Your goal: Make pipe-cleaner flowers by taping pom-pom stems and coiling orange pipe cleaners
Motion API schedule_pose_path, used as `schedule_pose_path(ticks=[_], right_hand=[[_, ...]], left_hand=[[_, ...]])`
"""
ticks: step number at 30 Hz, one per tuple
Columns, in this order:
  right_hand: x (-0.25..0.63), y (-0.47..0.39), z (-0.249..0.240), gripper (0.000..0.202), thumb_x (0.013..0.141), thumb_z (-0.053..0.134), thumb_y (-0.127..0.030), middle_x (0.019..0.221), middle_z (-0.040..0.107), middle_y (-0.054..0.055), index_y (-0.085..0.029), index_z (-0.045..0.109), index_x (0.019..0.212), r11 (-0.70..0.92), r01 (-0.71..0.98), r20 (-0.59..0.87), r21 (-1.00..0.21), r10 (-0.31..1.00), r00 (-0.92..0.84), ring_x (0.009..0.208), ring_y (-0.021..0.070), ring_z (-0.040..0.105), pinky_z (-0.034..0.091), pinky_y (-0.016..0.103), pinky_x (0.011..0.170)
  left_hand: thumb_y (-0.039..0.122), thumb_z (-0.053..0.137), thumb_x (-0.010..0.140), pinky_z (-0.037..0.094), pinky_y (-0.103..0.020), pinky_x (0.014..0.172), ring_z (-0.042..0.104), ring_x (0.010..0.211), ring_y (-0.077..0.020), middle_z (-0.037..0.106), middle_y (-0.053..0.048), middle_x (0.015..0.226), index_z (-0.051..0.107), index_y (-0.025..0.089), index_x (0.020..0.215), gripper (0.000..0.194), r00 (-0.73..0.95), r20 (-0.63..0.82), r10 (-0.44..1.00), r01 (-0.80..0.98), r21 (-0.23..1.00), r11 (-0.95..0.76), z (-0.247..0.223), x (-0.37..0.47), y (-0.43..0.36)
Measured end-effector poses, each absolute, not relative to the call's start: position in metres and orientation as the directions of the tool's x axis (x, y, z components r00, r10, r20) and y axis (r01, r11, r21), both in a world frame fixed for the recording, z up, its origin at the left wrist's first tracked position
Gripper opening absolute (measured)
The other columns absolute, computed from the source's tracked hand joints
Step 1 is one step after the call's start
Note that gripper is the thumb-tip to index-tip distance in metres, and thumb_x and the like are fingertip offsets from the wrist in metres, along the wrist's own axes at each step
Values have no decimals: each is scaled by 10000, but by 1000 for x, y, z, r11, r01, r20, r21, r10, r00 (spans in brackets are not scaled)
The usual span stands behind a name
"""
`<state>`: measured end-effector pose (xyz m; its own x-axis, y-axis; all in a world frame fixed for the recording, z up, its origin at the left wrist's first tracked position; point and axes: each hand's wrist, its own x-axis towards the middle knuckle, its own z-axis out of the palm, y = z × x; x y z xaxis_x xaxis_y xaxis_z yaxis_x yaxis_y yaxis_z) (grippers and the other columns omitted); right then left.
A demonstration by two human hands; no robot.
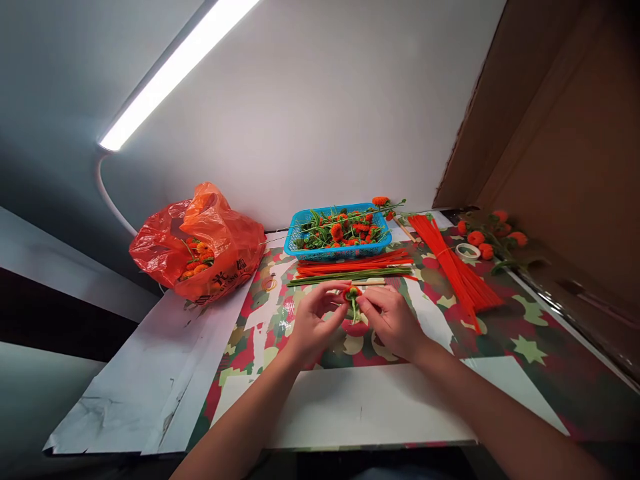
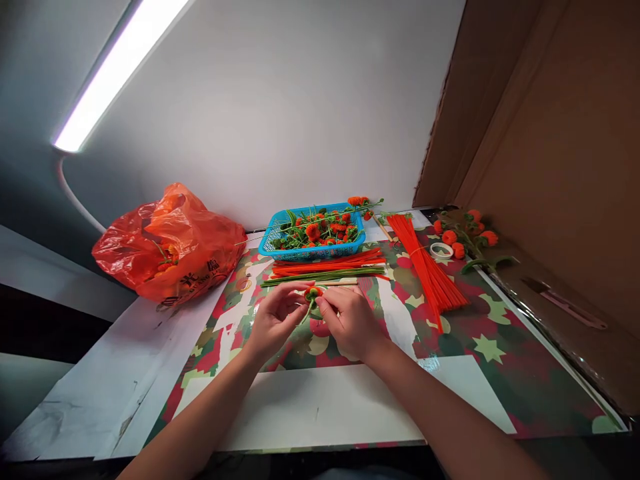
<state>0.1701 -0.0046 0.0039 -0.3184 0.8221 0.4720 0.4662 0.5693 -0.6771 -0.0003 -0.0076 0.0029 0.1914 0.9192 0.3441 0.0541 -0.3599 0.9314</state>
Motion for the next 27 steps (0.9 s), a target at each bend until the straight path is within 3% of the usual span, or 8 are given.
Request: schedule_pose_path(ticks=[5,10,14,17,20,24,27], right_hand=[[169,-4,1,330,933,394,-207,585,482,-16,-185,410,604,661,560,595,-500,732,-333,599,125,434,265,293,652],[170,1,-4,320,924,399,-191,605,525,10,-182,474,614,706,678,652,-203,614,-445,612,146,433,232,319,645],[174,6,-5,312,928,391,-199,636,551,23,-185,505,637,717,689,602,-107,598,-529,637,158,441,238,333,669],[174,7,-5,304,921,392,-197,639,552,21,-188,500,637,731,657,579,-184,621,-529,637,156,443,249,332,675],[169,5,-5,317,911,391,-195,605,512,1,-191,436,597,702,592,572,-396,693,-440,616,142,441,274,315,666],[161,2,-7,353,910,383,-244,549,398,-28,-205,333,563,561,427,492,-709,827,-271,558,129,394,308,278,594],[159,2,-8,358,916,385,-289,553,412,-26,-207,370,568,441,318,377,-839,893,-244,553,130,404,317,261,537]], left_hand=[[268,653,796,530,-247,674,626,802,-152,639,-83,981,620,149,801,123,117,314,942,100,940,-326,5,2,-8],[331,648,797,502,-243,616,613,706,-143,645,-54,828,610,148,844,193,156,136,978,98,984,-152,0,0,-3],[350,626,808,476,-234,598,603,693,-146,643,-45,789,621,148,848,206,256,99,962,226,961,-159,2,-6,3],[322,593,829,483,-239,649,609,803,-167,660,-71,882,625,154,795,174,303,183,935,276,923,-270,4,-9,6],[260,558,842,493,-241,678,608,906,-182,660,-95,1016,600,162,731,154,303,291,907,283,882,-377,5,-6,5],[198,529,835,489,-251,650,610,787,-156,680,-91,998,560,179,725,116,277,429,860,302,811,-501,3,0,0],[152,522,819,469,-266,682,603,762,-151,687,-78,957,536,185,701,123,288,522,803,382,706,-596,1,2,-3]])
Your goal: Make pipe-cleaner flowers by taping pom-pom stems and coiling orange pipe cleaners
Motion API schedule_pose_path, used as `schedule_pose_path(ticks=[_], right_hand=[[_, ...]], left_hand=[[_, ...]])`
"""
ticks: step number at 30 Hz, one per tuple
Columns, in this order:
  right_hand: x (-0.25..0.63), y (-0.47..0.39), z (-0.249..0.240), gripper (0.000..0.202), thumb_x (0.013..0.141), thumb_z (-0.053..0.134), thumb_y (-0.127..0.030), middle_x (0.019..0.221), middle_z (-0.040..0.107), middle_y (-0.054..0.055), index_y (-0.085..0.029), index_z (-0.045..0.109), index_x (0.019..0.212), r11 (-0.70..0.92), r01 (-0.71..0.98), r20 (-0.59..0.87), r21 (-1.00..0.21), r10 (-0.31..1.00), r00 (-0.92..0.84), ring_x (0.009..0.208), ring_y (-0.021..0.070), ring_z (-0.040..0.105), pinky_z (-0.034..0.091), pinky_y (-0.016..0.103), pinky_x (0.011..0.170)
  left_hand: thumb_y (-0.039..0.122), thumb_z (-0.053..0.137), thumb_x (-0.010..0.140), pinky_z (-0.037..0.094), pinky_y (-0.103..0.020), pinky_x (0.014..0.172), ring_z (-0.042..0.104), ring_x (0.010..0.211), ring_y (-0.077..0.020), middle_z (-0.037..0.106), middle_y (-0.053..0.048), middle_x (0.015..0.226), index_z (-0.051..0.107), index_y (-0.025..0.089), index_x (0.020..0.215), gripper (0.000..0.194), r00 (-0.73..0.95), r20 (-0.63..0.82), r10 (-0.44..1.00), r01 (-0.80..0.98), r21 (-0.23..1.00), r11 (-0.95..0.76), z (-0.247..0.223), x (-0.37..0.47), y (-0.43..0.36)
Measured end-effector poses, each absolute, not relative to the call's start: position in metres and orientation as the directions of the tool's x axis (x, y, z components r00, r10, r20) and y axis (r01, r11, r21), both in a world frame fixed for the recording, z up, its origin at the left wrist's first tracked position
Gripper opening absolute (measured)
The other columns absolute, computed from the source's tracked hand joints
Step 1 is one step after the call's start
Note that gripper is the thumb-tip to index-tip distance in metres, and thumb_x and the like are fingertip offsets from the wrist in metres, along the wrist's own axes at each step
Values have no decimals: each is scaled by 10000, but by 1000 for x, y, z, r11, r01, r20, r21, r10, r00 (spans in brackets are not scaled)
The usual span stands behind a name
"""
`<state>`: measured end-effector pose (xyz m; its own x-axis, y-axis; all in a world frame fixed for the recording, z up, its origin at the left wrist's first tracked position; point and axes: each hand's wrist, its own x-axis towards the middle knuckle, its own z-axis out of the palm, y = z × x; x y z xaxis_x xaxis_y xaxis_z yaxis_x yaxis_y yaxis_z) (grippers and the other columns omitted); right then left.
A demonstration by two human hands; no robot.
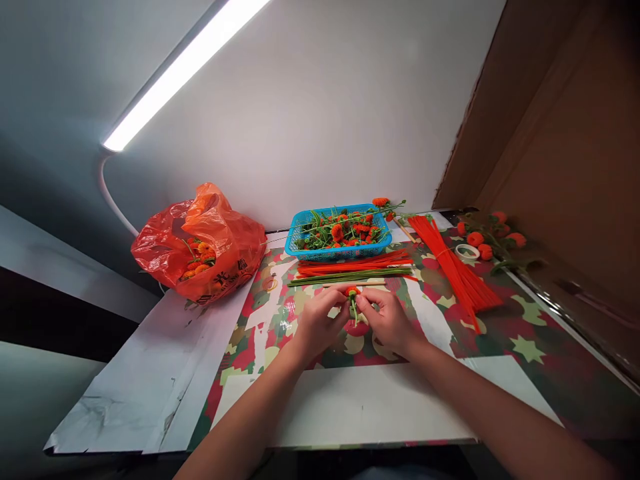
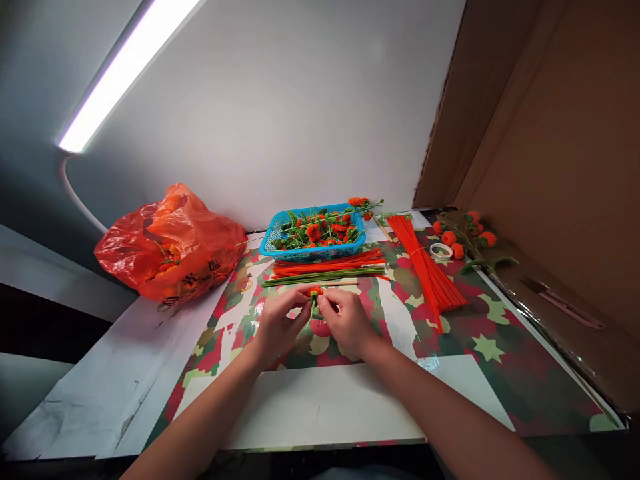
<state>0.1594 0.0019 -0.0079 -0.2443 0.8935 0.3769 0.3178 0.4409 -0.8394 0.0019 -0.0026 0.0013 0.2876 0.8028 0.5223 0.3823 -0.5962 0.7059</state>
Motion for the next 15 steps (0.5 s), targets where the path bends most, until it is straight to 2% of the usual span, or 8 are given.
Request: schedule_pose_path(ticks=[3,6,8,11,15], right_hand=[[163,4,-7,317,901,445,-287,565,464,-26,-198,470,598,434,347,360,-832,897,-258,566,135,448,348,263,553],[169,7,-4,52,835,584,-244,745,594,7,-204,617,832,534,446,496,-718,842,-211,720,171,531,406,295,681],[172,8,-2,130,823,612,-210,888,630,29,-233,645,946,598,479,563,-643,792,-235,839,193,544,414,325,765],[172,9,-1,95,834,598,-178,871,625,31,-241,668,850,632,478,576,-610,768,-280,841,195,538,418,337,760],[166,7,-1,100,833,579,-165,783,583,27,-217,619,757,585,456,573,-670,799,-182,789,192,526,416,338,725]], left_hand=[[144,509,814,440,-248,640,569,695,-134,669,-46,830,524,187,680,141,279,516,810,458,670,-585,1,2,-2],[166,498,818,414,-223,591,511,613,-112,613,-7,704,540,186,692,135,263,442,857,474,715,-514,0,1,0],[165,502,808,406,-214,587,501,609,-111,582,6,666,548,183,693,125,274,392,878,474,740,-478,0,1,1],[152,496,797,401,-214,588,504,615,-112,572,9,658,561,180,711,111,297,343,891,471,759,-449,2,2,-1],[175,505,798,374,-207,537,467,565,-102,541,18,613,536,182,679,123,215,364,906,437,794,-423,4,8,-4]])
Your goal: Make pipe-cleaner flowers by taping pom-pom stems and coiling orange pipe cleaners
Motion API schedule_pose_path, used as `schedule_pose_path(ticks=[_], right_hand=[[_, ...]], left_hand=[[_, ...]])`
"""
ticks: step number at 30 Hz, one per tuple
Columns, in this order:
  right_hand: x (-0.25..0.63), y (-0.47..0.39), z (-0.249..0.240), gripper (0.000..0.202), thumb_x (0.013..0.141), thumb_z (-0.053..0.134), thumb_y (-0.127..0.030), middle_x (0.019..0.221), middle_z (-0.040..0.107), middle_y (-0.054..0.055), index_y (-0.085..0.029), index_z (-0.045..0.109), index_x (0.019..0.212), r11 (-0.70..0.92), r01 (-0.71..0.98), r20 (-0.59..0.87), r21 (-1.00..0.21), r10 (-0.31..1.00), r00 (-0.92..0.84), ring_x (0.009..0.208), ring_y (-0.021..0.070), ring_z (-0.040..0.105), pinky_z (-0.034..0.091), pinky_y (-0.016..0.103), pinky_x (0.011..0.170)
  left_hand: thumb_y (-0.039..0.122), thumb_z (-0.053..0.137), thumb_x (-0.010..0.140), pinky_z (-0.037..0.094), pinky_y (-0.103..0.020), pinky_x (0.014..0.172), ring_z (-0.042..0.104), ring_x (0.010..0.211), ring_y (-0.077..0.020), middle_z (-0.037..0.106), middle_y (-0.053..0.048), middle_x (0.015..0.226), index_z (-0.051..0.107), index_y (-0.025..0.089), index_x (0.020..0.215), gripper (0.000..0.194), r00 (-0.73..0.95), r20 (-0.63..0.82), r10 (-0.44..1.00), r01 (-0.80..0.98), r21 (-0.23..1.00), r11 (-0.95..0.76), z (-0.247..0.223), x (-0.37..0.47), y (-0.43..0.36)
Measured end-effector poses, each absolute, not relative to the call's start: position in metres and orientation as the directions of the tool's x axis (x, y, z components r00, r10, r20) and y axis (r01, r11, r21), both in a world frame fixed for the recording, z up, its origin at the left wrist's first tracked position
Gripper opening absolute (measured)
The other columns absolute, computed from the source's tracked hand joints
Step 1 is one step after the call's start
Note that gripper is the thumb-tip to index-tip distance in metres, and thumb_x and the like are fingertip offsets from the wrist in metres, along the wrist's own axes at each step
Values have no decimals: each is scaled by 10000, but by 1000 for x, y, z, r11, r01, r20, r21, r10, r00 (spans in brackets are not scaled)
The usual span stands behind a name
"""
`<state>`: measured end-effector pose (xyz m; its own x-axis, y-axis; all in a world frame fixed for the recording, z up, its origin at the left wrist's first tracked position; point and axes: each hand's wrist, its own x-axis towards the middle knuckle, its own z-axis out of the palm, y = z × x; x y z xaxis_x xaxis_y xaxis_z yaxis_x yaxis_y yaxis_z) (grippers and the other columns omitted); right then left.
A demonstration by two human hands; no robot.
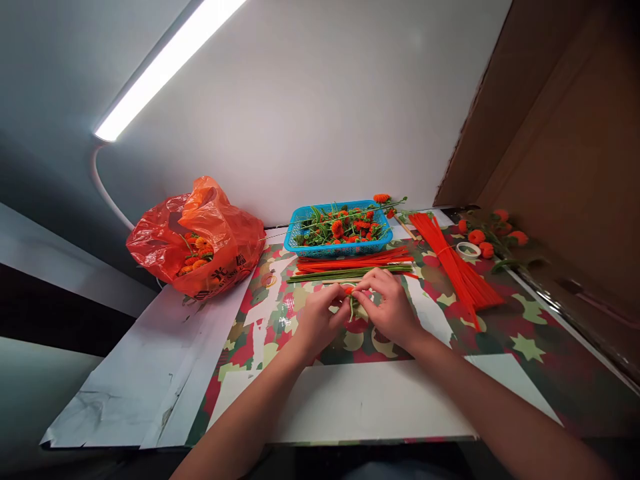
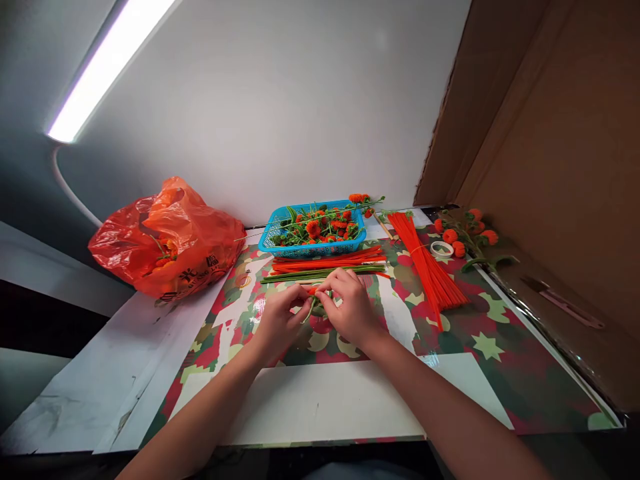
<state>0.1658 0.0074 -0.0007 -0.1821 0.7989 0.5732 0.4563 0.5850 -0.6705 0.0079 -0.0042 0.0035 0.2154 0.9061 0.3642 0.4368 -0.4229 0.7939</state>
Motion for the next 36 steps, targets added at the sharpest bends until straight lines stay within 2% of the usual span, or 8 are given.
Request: schedule_pose_path(ticks=[4,8,14,18,22,26,33,36], right_hand=[[159,4,-2,99,831,554,-154,759,550,23,-209,566,750,554,443,579,-705,810,-91,772,190,512,407,330,699],[157,3,-3,102,835,544,-150,780,565,27,-209,568,756,551,453,572,-701,814,-104,786,193,515,404,343,726],[163,1,1,119,865,529,-217,783,559,23,-208,561,751,524,349,559,-777,829,-1,772,171,528,426,308,703],[158,-3,-4,159,848,548,-251,669,548,1,-207,535,696,454,406,456,-793,884,-99,640,155,506,389,282,599],[150,-4,-10,232,895,475,-262,631,547,-1,-205,518,674,411,432,405,-803,908,-109,592,150,487,362,274,564],[151,-2,-9,265,915,422,-246,631,528,-2,-204,499,665,409,340,400,-847,911,-99,599,145,486,370,261,555],[154,-2,-7,252,890,410,-179,657,500,2,-209,411,640,514,461,496,-723,851,-170,633,151,475,340,270,585],[152,-2,-9,267,884,400,-177,638,472,-6,-212,373,621,506,448,495,-737,856,-152,604,143,454,322,263,563]], left_hand=[[199,528,795,356,-203,509,418,517,-87,490,37,573,485,184,635,167,91,387,918,409,826,-389,1,15,-6],[214,568,766,364,-205,513,423,520,-86,477,42,566,478,182,619,175,34,354,934,357,869,-343,-1,16,-5],[277,633,700,506,-259,619,593,622,-128,588,11,674,518,173,669,159,25,-1,1000,-83,997,3,2,12,1],[287,686,681,528,-263,680,595,699,-126,603,6,743,559,171,702,173,-18,-29,999,-200,979,25,0,15,1],[333,670,734,498,-236,665,559,700,-120,596,-2,742,601,170,722,178,-32,115,993,-84,989,-118,-5,19,-3],[336,632,770,457,-224,612,528,662,-119,577,3,717,593,168,712,182,21,203,979,49,978,-204,-6,18,-4],[333,553,837,408,-219,559,490,645,-126,558,-8,703,553,168,662,240,173,278,945,317,893,-320,2,4,1],[276,540,830,363,-219,538,447,613,-119,514,5,657,504,175,619,237,203,345,916,392,829,-399,2,3,2]])
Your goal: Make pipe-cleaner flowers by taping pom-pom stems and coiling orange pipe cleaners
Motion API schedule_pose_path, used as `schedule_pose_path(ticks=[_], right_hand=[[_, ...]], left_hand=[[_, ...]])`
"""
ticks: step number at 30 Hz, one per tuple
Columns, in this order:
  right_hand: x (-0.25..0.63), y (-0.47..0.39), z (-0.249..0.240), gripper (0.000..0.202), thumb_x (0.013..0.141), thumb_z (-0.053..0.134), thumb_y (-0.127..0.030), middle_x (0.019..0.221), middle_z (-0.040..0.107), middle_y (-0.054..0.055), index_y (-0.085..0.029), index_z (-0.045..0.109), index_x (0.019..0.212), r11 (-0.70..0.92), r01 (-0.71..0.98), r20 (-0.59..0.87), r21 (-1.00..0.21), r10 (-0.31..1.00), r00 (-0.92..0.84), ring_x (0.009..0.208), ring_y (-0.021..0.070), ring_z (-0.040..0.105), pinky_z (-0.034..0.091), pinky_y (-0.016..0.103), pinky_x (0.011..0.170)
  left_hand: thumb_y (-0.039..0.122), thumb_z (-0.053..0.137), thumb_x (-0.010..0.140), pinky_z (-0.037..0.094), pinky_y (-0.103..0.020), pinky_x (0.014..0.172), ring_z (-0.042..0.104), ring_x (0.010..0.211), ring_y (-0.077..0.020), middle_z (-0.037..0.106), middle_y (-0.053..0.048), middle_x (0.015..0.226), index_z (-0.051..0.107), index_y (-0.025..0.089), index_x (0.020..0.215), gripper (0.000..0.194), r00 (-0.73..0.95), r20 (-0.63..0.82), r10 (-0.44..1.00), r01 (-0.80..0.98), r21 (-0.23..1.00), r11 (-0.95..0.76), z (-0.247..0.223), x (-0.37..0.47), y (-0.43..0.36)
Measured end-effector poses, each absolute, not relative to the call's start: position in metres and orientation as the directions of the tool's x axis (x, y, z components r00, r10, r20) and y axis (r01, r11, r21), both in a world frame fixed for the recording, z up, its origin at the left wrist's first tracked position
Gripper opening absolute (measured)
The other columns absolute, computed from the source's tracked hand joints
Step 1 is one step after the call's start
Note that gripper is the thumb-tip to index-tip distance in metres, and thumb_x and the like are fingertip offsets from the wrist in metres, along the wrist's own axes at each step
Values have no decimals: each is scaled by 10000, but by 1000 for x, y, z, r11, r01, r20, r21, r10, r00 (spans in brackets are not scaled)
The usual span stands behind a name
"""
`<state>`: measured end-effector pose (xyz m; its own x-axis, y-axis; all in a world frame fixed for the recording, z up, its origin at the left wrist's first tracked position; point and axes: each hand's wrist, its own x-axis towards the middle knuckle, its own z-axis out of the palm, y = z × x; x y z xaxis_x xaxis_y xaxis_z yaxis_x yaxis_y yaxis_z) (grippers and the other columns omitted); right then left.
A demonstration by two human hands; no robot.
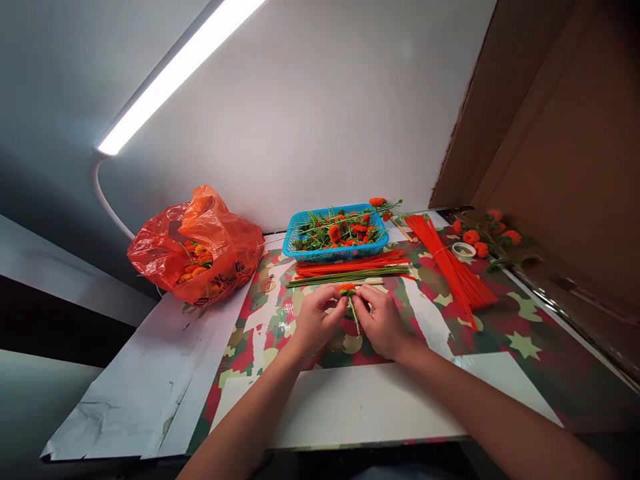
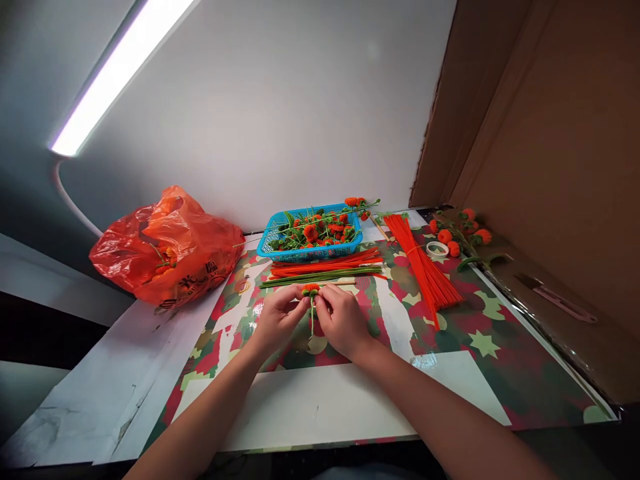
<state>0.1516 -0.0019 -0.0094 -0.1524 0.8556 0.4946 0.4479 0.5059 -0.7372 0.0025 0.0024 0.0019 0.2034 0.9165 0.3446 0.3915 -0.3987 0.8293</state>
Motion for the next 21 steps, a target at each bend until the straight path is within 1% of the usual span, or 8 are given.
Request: schedule_pose_path(ticks=[4,7,10,14,17,19,20,21], right_hand=[[148,-1,-14,289,870,416,-196,588,424,-29,-210,347,590,461,379,459,-803,883,-101,553,121,401,298,246,527],[147,0,-17,289,860,427,-220,562,403,-39,-205,358,579,408,338,409,-848,910,-71,544,115,379,289,241,520],[147,1,-19,281,855,430,-253,563,412,-36,-201,386,582,344,294,344,-892,937,-55,551,116,379,292,243,525],[146,1,-18,294,859,440,-311,572,426,-32,-197,412,589,270,207,261,-940,963,-70,562,120,391,313,243,533],[148,0,-12,318,864,460,-369,580,454,-27,-194,450,599,230,133,215,-964,970,-117,567,124,420,337,239,531],[153,-1,-9,301,884,445,-393,666,552,-5,-186,556,698,227,127,206,-966,965,-164,634,142,496,386,241,581],[156,-1,-8,289,888,446,-395,723,596,4,-188,587,744,244,138,217,-960,959,-183,686,152,534,412,245,628],[159,-1,-8,278,891,447,-397,789,630,15,-193,606,789,254,158,224,-954,957,-187,745,164,563,431,252,671]], left_hand=[[172,512,794,309,-218,516,361,532,-97,420,41,559,430,182,577,232,194,487,851,481,709,-515,-4,7,2],[138,500,780,297,-211,506,338,524,-92,409,47,556,411,185,587,217,208,589,781,526,606,-597,-8,10,3],[137,495,792,304,-210,512,355,534,-94,420,42,571,405,188,599,219,209,617,759,541,574,-615,-11,12,4],[140,498,786,310,-212,517,372,536,-93,431,41,571,410,187,597,214,187,579,794,547,610,-574,-12,16,1],[172,514,786,317,-212,517,389,526,-91,436,42,544,433,182,581,221,119,527,842,539,678,-500,-9,14,3],[207,514,795,344,-212,529,421,528,-94,462,35,542,468,178,577,225,18,515,857,497,739,-455,-3,1,9],[230,514,798,366,-212,537,453,537,-98,491,27,553,490,176,582,224,-74,526,847,462,771,-439,3,-10,13],[249,515,797,389,-214,551,487,548,-104,515,21,556,507,174,584,226,-209,548,810,429,796,-428,11,-25,17]])
